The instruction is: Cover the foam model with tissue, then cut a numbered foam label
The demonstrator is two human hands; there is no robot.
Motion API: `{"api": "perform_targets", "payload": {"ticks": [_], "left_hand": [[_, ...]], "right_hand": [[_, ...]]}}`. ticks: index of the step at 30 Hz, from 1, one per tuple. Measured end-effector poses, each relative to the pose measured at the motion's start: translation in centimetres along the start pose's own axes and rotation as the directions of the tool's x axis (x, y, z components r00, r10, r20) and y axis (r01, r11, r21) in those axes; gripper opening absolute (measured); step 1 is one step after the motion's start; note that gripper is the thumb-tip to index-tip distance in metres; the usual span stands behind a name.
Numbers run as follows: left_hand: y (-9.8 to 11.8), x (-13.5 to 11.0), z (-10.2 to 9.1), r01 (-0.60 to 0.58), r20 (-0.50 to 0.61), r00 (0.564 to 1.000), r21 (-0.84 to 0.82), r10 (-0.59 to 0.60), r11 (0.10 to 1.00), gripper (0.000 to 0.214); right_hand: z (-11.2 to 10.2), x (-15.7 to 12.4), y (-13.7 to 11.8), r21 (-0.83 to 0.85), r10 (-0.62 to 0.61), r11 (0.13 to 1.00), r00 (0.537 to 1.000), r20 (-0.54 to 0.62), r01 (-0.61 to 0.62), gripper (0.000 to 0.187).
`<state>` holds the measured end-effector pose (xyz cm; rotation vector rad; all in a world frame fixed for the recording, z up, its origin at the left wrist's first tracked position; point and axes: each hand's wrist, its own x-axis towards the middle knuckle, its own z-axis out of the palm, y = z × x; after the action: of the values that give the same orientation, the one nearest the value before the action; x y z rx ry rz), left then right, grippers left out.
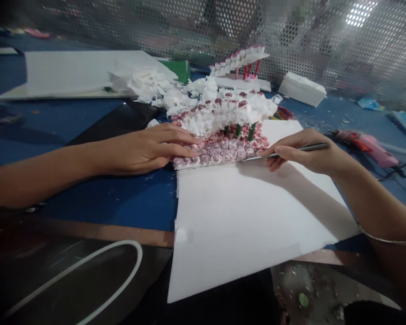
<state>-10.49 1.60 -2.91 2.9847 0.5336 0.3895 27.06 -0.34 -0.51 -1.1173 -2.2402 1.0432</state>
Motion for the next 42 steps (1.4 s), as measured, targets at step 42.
{"api": "perform_targets", "payload": {"ticks": [42], "left_hand": [[-0.1,-0.1,-0.1,0.026,0.039,0.999,-0.011,-0.025,1.000,0.042]], "right_hand": [[-3.4,-2.2,0.5,-0.175,0.093,0.978,0.986,-0.138,-0.116,0.030]]}}
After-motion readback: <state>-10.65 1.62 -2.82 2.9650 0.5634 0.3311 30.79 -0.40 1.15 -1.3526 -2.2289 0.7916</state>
